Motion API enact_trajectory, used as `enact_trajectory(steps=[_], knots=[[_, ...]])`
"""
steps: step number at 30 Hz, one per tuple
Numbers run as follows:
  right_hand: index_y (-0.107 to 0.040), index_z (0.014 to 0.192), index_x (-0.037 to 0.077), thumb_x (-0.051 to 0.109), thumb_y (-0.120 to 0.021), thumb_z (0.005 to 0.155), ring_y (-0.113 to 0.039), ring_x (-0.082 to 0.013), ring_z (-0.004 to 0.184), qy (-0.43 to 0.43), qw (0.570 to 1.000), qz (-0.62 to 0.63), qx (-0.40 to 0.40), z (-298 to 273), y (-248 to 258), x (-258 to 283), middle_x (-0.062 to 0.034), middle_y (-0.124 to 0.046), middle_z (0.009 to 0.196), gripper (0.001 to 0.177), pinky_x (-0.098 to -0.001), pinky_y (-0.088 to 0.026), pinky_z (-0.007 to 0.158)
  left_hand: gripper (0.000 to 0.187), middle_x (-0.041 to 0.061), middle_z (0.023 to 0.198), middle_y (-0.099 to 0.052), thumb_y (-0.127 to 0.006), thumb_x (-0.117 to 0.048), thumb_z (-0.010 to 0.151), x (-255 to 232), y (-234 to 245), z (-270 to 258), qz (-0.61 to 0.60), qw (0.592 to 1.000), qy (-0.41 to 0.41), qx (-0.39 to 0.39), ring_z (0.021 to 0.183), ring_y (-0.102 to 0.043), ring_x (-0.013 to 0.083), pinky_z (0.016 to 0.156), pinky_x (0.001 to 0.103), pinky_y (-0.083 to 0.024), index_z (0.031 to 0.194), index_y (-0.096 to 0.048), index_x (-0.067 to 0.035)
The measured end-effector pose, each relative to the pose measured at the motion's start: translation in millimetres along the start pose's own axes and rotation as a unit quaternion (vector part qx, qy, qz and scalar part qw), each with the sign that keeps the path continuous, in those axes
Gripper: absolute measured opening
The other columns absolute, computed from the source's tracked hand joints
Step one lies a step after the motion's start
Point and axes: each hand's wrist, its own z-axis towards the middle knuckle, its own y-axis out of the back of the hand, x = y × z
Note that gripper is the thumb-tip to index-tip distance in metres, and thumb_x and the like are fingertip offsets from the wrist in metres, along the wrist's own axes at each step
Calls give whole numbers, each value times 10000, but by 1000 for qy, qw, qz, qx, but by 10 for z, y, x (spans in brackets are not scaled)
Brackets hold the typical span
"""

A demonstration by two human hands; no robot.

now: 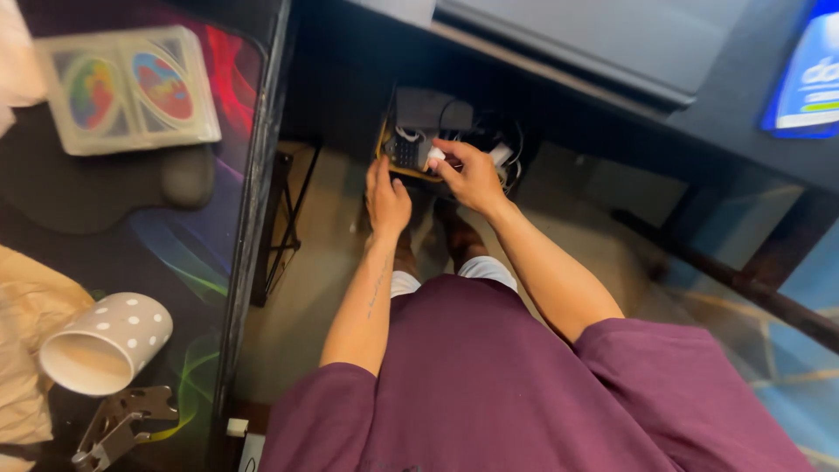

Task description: The person organizes a cluttered desk by picking up various items, including a lamp, a glue gun, a fan, a wallet, a comb, a mug, a stapler, a charger, and wipes, and placing them into a drawer or on the desk. They also wipe the desk surface with a cloth.

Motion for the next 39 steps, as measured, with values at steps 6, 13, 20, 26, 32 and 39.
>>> enact_trajectory(steps=[6, 13, 20, 26, 32, 39], knots=[[-704, 1158, 26, 152, -838, 830, -703, -163, 808, -107, 994, -36, -3, 112, -648, -884, -100, -771, 966, 376, -299, -577, 770, 575, 252, 1581, -396, -609, -39, 913, 154, -84, -98, 23, 999, 2, 35, 1406, -416, 467, 1165, 509, -365, 1470, -480, 24], [-711, 1169, 35, 153, -853, 820, -745, -208, 899, -114, 992, -35, -29, 264, -1159, -1151, -116, -772, 1008, 395, -318, -584, 819, 601, 252, 1612, -331, -603, -32, 927, 154, -97, -226, 30, 999, -24, 8, 1444, -373, 480, 1201, 521, -331, 1507, -455, 19], [-566, 1329, -38, 98, -716, 940, -706, -272, 1106, -236, 868, 430, -80, -12, -1067, -1204, -169, -676, 1230, 439, -370, -581, 969, 538, 255, 1567, -369, -616, -37, 943, 201, -15, -303, -14, 999, -7, -33, 1422, -439, 434, 1167, 466, -409, 1469, -513, 15], [-624, 1241, -46, 223, -614, 1006, -729, -297, 1027, -403, 760, 504, -74, -849, -499, -1108, -186, -718, 1146, 357, -394, -616, 888, 374, 221, 1280, -672, -623, -88, 973, 634, -288, -390, -175, 960, 216, 12, 1163, -678, 315, 1005, 395, -545, 1318, -627, 55], [-600, 1117, -23, 112, -570, 968, -707, -325, 1035, -398, 699, 561, -194, -1328, -29, -1577, -204, -694, 1122, 204, -426, -597, 920, 407, 189, 1177, -671, -614, -72, 939, 504, -496, -248, -408, 822, 389, 80, 1115, -678, 327, 969, 424, -566, 1306, -530, 82], [-581, 1057, -66, -22, -535, 904, -650, -347, 1211, -285, 641, 672, -238, -1009, 396, -1545, -213, -648, 1169, 165, -480, -562, 1057, 424, 230, 1197, -607, -567, -30, 860, 212, -738, 288, -505, 749, 427, 46, 1179, -650, 401, 1039, 484, -536, 1272, -505, 49]])
